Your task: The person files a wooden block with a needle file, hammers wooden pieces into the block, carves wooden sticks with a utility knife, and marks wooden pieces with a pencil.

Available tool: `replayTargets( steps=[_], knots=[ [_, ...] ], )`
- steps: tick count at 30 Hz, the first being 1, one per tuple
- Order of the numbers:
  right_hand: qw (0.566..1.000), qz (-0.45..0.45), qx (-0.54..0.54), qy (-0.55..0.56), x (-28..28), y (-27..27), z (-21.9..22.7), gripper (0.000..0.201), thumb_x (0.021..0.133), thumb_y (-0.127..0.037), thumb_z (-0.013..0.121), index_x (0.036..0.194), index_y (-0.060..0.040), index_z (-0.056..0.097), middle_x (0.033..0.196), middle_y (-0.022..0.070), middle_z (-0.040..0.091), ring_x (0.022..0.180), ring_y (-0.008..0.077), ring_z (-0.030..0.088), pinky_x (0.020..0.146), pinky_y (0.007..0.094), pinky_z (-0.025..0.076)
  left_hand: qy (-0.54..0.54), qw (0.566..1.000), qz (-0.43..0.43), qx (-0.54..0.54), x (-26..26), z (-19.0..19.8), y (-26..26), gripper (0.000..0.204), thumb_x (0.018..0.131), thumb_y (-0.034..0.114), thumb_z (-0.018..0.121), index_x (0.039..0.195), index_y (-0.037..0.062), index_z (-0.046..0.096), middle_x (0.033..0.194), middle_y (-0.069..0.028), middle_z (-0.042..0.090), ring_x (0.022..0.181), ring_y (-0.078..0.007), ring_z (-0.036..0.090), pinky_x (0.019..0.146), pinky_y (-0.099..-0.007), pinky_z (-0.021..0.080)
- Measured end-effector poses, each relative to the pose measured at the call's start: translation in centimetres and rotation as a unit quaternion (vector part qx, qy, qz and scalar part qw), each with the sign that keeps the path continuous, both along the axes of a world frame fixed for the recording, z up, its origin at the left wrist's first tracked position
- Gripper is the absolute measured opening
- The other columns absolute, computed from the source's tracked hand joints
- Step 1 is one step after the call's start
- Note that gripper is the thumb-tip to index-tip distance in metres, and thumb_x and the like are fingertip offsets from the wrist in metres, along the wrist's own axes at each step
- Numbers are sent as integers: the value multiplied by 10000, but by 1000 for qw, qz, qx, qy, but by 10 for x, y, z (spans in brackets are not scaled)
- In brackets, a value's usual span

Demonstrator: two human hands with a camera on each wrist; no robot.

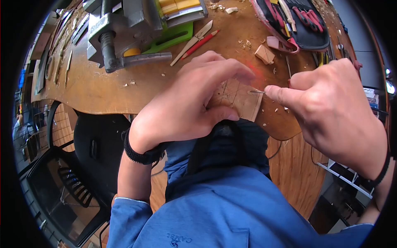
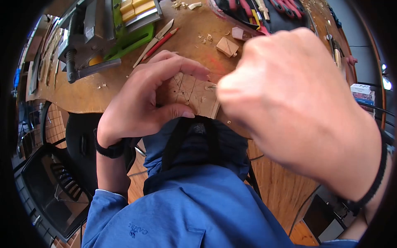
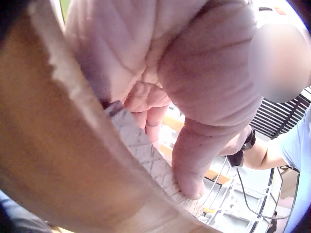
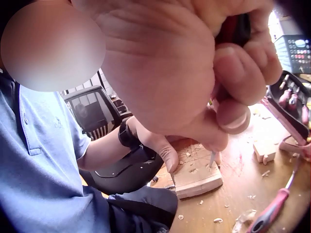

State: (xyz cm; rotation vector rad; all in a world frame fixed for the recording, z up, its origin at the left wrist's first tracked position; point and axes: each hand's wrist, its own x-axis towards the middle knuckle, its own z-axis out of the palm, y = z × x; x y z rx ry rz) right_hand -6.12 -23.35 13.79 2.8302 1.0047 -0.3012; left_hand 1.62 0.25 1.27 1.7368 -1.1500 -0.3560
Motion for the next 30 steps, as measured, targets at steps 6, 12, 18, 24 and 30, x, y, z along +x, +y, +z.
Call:
replayTargets(
  steps=[6,12,18,24,30],
  knots=[
    [998,-52,3,-42,-26,11,-3,467,782,-50,697,1236,-75,807,669,45,498,522,257,556,487,431,403,-6,1000,7,0,-1,-1,1,633,672,5,904,1278,45,727,1224,-91,771,1180,-349,662,1021,-438,532],
    [996,-53,-17,-62,-32,16,-5,496,779,-72,701,1264,-63,802,683,17,446,542,191,518,495,385,373,-25,1000,13,-6,-1,-2,0,619,678,30,904,1272,47,731,1206,-88,772,1160,-354,661,1009,-440,535],
    [991,-45,-76,-103,-39,24,6,509,764,-111,736,1264,-96,827,676,7,371,535,166,443,515,354,342,-18,1000,16,-15,-1,-5,1,597,674,56,913,1247,45,745,1188,-94,769,1122,-354,659,962,-443,538],
    [990,-83,-70,-92,-40,22,8,495,747,-107,742,1229,-147,850,649,14,346,522,180,436,500,362,331,-22,999,13,-26,0,-6,0,595,669,57,916,1239,43,750,1162,-90,769,1097,-348,662,936,-434,539],
    [993,-79,-35,-80,-39,17,-3,533,741,-75,732,1260,-135,834,657,17,364,527,187,463,497,378,352,-13,1000,18,-21,0,-5,0,596,668,58,918,1240,42,751,1147,-91,770,1076,-342,659,912,-433,544]
  ],
)
